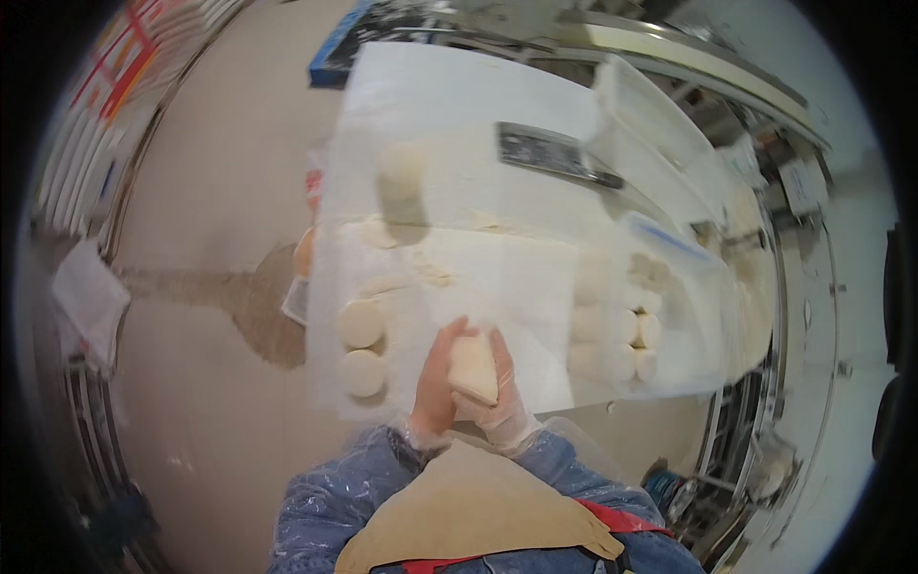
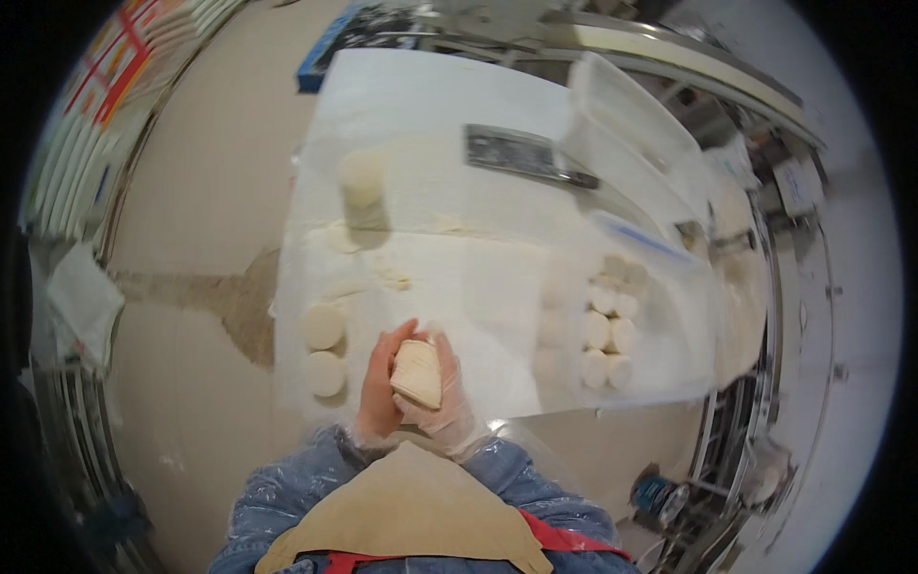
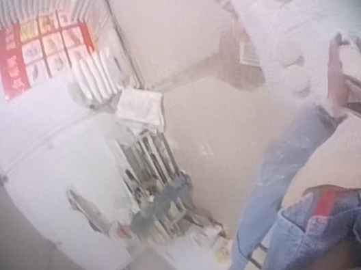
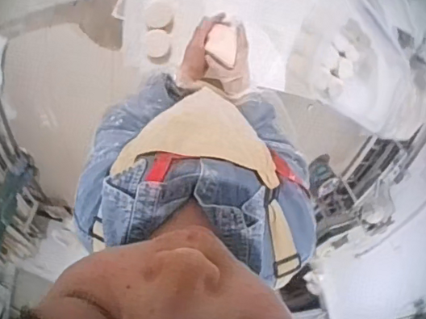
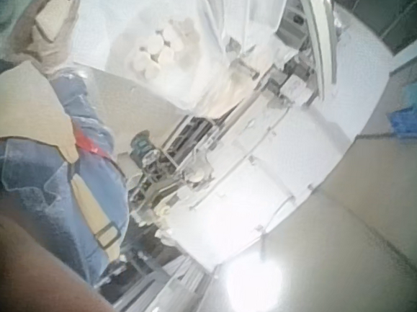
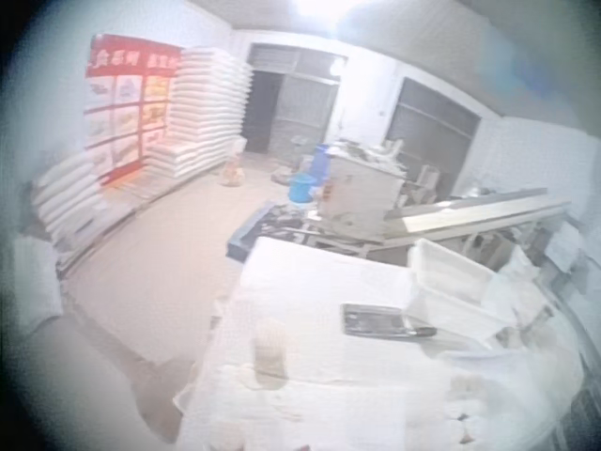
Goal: The person repeatedly picks up small, round, white dough discs from a table and stacks them into a clear plastic container. The person also moves the container to a different location and returns to continue stacking.
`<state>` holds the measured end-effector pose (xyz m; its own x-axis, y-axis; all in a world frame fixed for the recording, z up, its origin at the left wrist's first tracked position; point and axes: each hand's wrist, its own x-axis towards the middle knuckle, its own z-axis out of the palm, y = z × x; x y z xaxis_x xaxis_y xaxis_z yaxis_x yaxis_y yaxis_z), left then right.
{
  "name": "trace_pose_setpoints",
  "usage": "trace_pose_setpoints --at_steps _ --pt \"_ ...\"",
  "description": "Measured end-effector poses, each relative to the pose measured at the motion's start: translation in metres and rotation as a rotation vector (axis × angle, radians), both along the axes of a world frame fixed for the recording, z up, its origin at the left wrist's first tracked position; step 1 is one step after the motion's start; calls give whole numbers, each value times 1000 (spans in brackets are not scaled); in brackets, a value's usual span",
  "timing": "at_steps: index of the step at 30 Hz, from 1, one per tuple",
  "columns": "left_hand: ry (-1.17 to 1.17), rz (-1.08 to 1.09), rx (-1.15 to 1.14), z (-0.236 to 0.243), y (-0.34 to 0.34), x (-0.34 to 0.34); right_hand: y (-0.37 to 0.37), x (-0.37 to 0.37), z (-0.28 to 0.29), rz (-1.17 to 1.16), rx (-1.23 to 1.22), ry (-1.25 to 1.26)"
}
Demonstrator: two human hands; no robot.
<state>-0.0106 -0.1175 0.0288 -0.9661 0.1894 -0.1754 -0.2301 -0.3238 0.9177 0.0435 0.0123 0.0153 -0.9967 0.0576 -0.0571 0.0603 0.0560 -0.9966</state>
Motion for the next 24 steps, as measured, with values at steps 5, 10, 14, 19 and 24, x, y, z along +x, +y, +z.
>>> trace_pose_setpoints --at_steps 5,10,14,19,24 --pt "200 -298 67 55 74 18 142 6 93 -45 -269 -159" --pt "130 -175 -309 43 166 11 355 21 112 -383 -75 -353" --pt "328 -199 -605 30 213 17 454 1 49 -86 87 -782" --pt "221 -177 -614 32 219 18 486 0 -3 383 324 -1101" --pt "282 -159 -566 28 214 19 453 11 5 540 274 -972"
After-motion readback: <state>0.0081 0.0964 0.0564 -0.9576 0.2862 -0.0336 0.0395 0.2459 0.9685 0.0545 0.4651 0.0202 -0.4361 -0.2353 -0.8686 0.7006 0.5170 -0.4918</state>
